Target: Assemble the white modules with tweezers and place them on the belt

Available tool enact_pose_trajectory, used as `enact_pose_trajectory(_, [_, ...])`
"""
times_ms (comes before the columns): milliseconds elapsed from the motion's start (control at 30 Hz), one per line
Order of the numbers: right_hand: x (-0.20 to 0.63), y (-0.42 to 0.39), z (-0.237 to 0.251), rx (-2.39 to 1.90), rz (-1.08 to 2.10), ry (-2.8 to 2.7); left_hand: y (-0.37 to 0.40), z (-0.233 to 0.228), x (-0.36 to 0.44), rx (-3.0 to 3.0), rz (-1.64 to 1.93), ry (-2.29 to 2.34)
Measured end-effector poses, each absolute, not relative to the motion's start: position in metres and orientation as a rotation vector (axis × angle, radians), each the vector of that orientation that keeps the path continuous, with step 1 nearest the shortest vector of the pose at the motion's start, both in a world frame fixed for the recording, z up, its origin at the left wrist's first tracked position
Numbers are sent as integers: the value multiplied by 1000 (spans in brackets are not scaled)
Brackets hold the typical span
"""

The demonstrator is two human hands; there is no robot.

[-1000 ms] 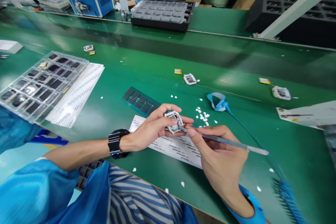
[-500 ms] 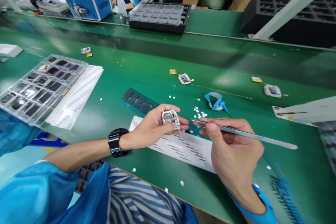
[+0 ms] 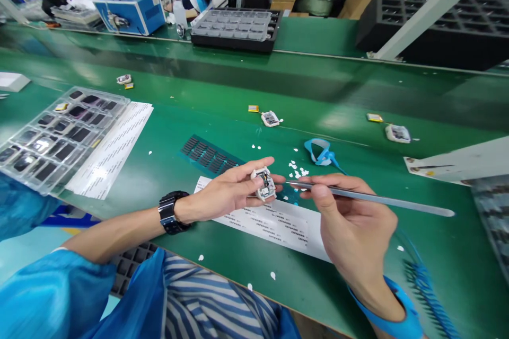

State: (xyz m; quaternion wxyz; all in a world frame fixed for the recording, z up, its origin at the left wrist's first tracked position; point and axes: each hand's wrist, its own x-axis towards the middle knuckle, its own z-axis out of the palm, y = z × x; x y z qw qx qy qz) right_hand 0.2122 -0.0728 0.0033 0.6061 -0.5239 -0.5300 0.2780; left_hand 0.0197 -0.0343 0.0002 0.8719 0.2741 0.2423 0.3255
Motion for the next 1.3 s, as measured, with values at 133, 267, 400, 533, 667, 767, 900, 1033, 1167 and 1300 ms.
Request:
enact_pose_trajectory(133, [207, -79, 5, -1181, 644, -1308, -36, -5, 19, 722, 726, 505])
enact_pose_trajectory(267, [203, -85, 2, -1137, 590, -1369, -36, -2, 17, 864, 730, 570])
enact_pose_trajectory(400, [201, -88, -1, -1096, 517, -1389, -37, 3, 16, 926, 762, 550])
enact_pose_trajectory(533, [201, -88, -3, -1088, 488, -1387, -37, 1, 16, 924, 773, 506])
enact_pose_trajectory(667, [202, -88, -3, -1065, 485, -1388, -38, -2, 16, 935, 770, 503])
enact_pose_trajectory(767, [201, -89, -3, -1080, 504, -1376, -39, -2, 16, 942, 764, 509])
enact_pose_trajectory(900, [199, -91, -1, -1140, 526, -1336, -40, 1, 16, 931, 762, 531])
enact_pose_trajectory(1033, [197, -91, 1, -1166, 543, -1302, -39, 2, 17, 914, 766, 528])
enact_pose_trajectory(1167, [196, -92, -1, -1172, 573, -1270, -39, 1, 17, 904, 773, 507])
enact_pose_trajectory(1300, [196, -92, -1, -1175, 578, -1268, -39, 2, 17, 887, 781, 483])
